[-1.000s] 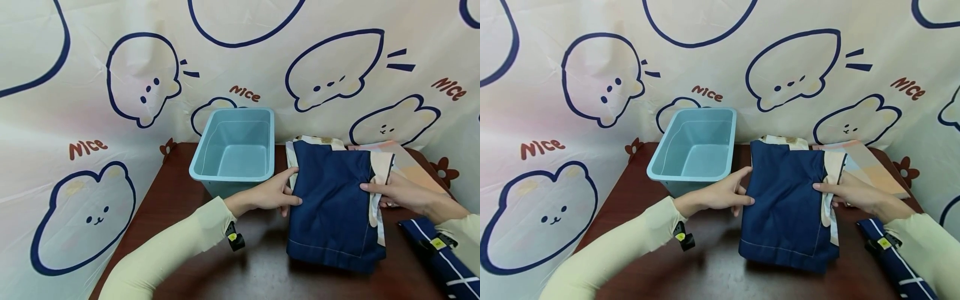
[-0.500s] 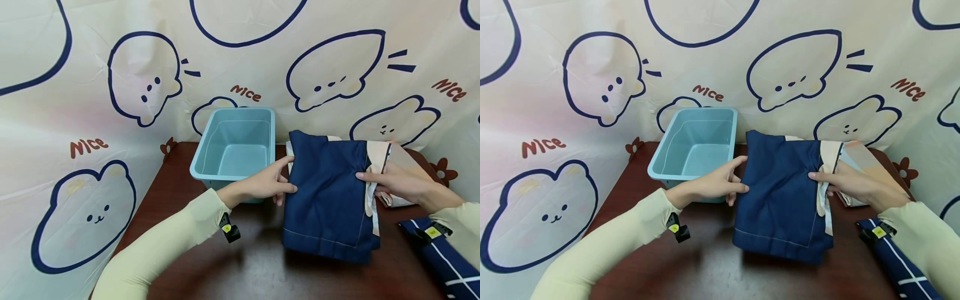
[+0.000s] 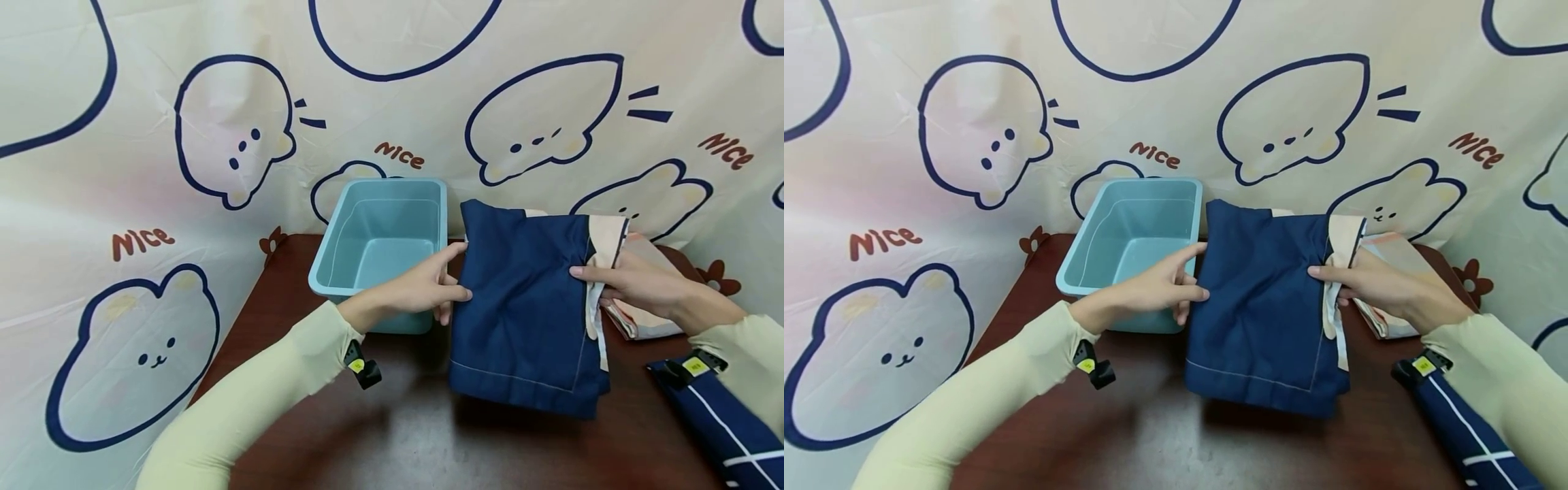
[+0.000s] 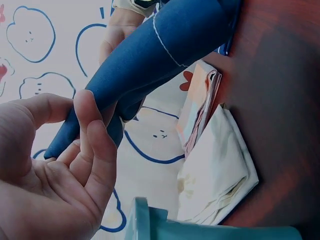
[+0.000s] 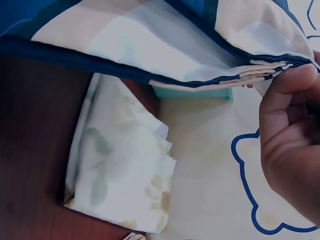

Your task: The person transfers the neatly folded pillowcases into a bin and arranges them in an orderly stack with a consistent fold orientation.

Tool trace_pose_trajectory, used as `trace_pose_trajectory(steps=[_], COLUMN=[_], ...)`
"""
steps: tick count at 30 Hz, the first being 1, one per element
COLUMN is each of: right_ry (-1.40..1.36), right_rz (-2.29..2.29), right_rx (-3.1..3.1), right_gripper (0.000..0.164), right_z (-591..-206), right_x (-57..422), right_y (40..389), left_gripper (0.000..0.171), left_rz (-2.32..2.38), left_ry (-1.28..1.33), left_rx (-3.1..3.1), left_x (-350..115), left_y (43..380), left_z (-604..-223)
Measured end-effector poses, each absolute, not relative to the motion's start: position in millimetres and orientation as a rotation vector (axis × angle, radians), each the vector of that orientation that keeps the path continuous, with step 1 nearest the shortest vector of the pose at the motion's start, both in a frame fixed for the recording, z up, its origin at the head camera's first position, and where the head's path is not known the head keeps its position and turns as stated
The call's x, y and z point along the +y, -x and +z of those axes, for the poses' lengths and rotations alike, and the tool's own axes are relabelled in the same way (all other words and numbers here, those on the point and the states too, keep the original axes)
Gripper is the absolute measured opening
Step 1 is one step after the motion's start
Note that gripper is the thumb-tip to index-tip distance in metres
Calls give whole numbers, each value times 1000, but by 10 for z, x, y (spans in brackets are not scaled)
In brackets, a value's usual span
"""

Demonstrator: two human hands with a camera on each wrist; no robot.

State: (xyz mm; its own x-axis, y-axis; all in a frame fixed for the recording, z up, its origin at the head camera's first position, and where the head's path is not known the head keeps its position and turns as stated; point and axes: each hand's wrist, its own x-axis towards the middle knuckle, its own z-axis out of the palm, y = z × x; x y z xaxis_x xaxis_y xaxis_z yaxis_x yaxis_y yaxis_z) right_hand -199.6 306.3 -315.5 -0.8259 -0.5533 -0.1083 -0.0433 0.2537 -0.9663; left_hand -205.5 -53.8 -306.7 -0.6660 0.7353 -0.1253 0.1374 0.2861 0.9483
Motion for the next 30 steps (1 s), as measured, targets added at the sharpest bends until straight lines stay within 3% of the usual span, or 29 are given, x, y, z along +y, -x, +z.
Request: trace_pose_trajectory(steps=[11,17,30], right_ry=[502,583,585], right_rz=[-1547,-1595,-1560], right_rx=[2167,2056,2061], right_gripper=[15,31,19], right_z=[-3082,-3002,-2860], right_x=[2919,2803,2666], right_y=[2091,2151,2307], left_gripper=[81,82,82], left_rz=[1378,1404,1337], left_ry=[-745,-728,-756], left_rx=[2025,2029,2103], left_x=[-679,-763,-923], left_y=[2078,2103,2207], left_z=[-2908,-2863,-2673])
